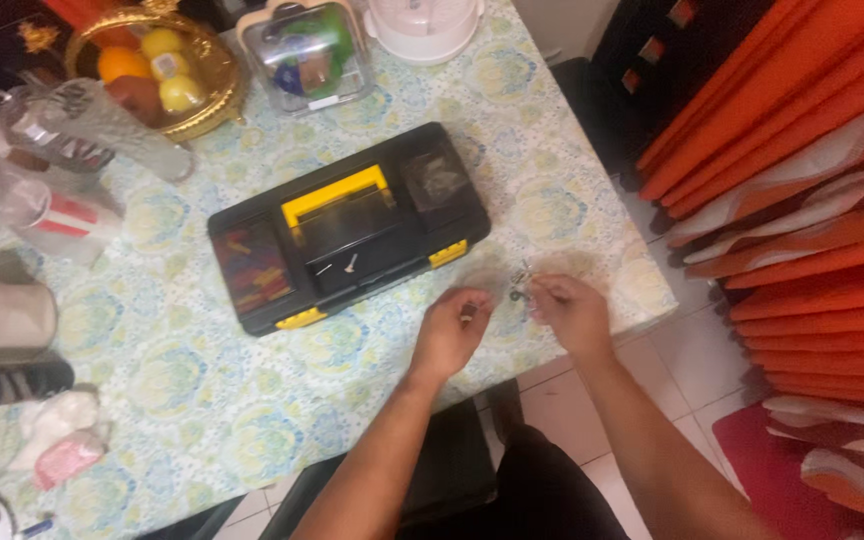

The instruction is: The person opens a black toolbox with yellow latches on a patterned tablecloth. They remove small metal hardware and plastic-wrapped items, placing them on the table. The person then opens the main compartment, removes a smaller red-handled case, and takes out various tools including pliers and screwdrivers, laying them on the table.

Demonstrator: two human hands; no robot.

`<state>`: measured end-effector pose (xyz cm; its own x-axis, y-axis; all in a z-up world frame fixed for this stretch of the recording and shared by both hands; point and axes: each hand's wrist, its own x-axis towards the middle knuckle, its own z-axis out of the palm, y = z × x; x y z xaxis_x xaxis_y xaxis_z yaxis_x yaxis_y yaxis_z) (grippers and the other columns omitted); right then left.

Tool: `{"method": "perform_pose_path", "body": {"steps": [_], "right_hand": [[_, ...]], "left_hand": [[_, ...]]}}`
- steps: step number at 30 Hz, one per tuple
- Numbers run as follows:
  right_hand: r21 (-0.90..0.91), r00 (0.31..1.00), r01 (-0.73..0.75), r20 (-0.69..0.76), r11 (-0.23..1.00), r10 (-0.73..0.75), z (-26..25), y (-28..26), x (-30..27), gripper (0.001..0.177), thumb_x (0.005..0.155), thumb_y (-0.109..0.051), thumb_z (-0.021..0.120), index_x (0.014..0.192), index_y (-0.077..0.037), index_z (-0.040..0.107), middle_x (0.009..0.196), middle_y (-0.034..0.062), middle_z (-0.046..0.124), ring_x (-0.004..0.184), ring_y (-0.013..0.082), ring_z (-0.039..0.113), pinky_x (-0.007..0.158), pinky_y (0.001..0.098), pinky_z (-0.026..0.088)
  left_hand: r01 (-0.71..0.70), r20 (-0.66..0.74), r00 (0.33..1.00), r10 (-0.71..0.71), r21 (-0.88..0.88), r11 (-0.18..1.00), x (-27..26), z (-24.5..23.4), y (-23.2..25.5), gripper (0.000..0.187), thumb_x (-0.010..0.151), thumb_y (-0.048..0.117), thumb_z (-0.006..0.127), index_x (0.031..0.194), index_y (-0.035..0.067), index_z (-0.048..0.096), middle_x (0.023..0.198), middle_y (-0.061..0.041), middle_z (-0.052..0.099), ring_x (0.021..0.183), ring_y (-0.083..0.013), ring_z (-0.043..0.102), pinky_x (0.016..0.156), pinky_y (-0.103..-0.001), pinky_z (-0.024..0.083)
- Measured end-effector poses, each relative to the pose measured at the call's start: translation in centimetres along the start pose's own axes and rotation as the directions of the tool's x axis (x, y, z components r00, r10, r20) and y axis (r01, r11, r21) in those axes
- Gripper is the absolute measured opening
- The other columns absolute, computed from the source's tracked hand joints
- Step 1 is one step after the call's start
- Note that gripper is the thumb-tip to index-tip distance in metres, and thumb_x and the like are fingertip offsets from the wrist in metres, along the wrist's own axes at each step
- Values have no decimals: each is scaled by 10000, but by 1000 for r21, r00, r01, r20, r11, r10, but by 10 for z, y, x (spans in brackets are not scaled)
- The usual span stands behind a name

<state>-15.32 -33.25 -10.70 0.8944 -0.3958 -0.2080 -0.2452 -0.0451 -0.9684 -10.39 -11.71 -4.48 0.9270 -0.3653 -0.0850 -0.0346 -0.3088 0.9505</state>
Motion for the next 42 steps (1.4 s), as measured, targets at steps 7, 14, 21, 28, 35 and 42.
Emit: {"method": "perform_pose_path", "body": {"steps": [7, 14, 21, 28, 35, 42], "right_hand": [[-202, 968, 238, 124, 950, -216, 30, -40, -14, 265, 907, -66, 729, 1161, 10, 710, 1050, 77, 782, 973, 123, 744, 843, 250, 578], [-458, 683, 709, 259, 536, -682, 111, -106, -12, 204, 872, -63, 765, 1075, -71, 755, 1089, 118, 759, 1036, 273, 702, 913, 367, 559], [-378, 527, 846, 700, 376, -483, 195, -168, 34, 170, 824, -50, 717, 986, -88, 754, 989, 103, 671, 969, 336, 649, 814, 451, 536], [-264, 558, 793, 676, 549, -481, 174, -167, 37, 87, 895, -105, 730, 980, -86, 727, 1010, 102, 680, 947, 282, 679, 795, 385, 558], [-553, 943, 334, 201, 763, -267, 16, -70, 40, 218, 929, -175, 742, 1102, -44, 725, 994, 99, 736, 731, 187, 712, 699, 328, 584], [-572, 941, 331, 256, 751, -220, -53, 81, 60, 168, 837, -127, 795, 988, -58, 768, 1022, 85, 779, 908, 193, 751, 812, 314, 592]], "left_hand": [[-276, -274, 886, 374, 338, 900, -7, -74, 14, 121, 943, 104, 685, 1042, 46, 722, 1056, -124, 704, 948, -319, 689, 841, -408, 560], [63, -451, 802, 391, 715, 696, 21, -148, 19, 154, 841, 135, 693, 964, 65, 754, 998, -153, 669, 948, -405, 627, 848, -507, 515], [172, -351, 915, 197, 783, 598, 25, -167, 10, 148, 897, 75, 586, 865, 23, 721, 1039, -166, 654, 972, -369, 651, 762, -506, 563], [110, -352, 895, 273, 768, 631, 23, -153, 17, 106, 857, 115, 644, 840, 42, 719, 972, -168, 663, 921, -372, 673, 759, -492, 563], [-82, -299, 933, 198, 360, 929, 22, -5, 24, 213, 983, 207, 679, 866, 29, 686, 935, -220, 691, 841, -427, 669, 751, -515, 543], [288, -82, 957, -277, 227, 930, 43, 101, -67, 234, 953, 276, 655, 943, 64, 752, 947, -217, 739, 860, -374, 725, 801, -450, 563]]}}
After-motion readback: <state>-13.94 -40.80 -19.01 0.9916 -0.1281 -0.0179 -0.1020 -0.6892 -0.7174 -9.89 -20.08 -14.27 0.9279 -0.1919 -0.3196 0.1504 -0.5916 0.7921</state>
